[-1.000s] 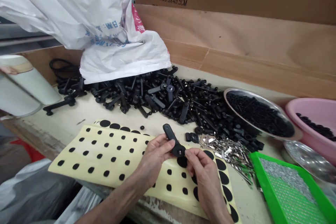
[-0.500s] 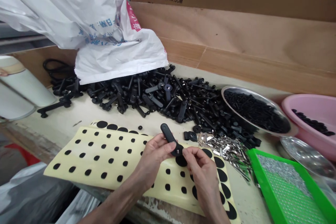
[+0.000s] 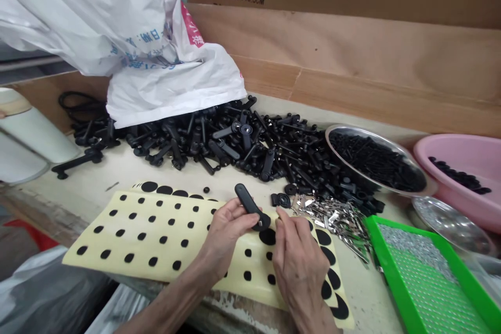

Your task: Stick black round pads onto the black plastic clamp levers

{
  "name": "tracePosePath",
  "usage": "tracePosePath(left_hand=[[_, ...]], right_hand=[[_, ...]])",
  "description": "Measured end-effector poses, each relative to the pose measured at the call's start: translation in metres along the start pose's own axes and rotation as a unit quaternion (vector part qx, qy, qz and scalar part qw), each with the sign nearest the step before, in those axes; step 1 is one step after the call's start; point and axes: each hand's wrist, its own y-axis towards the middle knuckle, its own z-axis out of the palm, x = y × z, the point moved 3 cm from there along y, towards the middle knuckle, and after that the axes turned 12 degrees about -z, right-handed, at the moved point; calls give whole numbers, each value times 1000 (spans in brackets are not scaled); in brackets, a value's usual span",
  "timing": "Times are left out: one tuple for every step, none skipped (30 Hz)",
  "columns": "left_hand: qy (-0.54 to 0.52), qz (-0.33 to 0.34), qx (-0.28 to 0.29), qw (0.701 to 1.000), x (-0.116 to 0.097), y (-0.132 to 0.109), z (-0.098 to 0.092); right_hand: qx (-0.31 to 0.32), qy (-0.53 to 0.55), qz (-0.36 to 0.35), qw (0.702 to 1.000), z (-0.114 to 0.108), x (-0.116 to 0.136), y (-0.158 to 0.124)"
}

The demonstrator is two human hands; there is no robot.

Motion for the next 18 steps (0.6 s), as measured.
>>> tracePosePath(left_hand=[[-1,-4,0,1000,0,0,0],[-2,-7,0,1000,-1,-1,0],[-3,-10,2,1000,-1,-2,0],[-4,-12,6,1000,-2,-2,0],[-5,-13,12,1000,-2,-3,1],[-6,-14,21,1000,-1,-3,2],[-8,-14,33,999,0,-4,4],[-9,-13,44,999,0,-4,6],[-8,-8,52,999,1,-5,9],[-5,1,56,998,0,-6,11],[2,9,58,998,-2,-8,13],[12,16,57,998,-5,-12,13],[28,17,52,998,-11,-17,10],[52,11,42,998,-18,-26,3],[84,3,25,996,-27,-38,-7],[121,-13,3,993,-36,-54,-23],[162,-13,-37,986,-47,-73,-44],[203,-12,-77,976,-56,-94,-68]], right_hand=[[0,-2,20,1000,-1,-5,1],[-2,17,40,999,-2,-11,2],[-4,59,58,997,-3,-16,4],[-4,120,75,990,-3,-19,6],[1,188,93,978,-3,-20,8],[13,257,109,960,-2,-20,10],[27,318,125,939,-1,-17,11],[41,363,141,920,1,-13,12],[51,391,152,906,3,-9,13],[59,409,156,897,4,-4,13],[66,420,154,892,5,0,13],[73,427,148,889,5,4,12],[81,431,140,888,5,5,11],[88,428,131,890,3,5,10],[93,414,121,897,1,3,9],[94,384,106,913,-1,-1,8],[91,333,86,935,-4,-5,7],[86,271,59,957,-7,-10,7]])
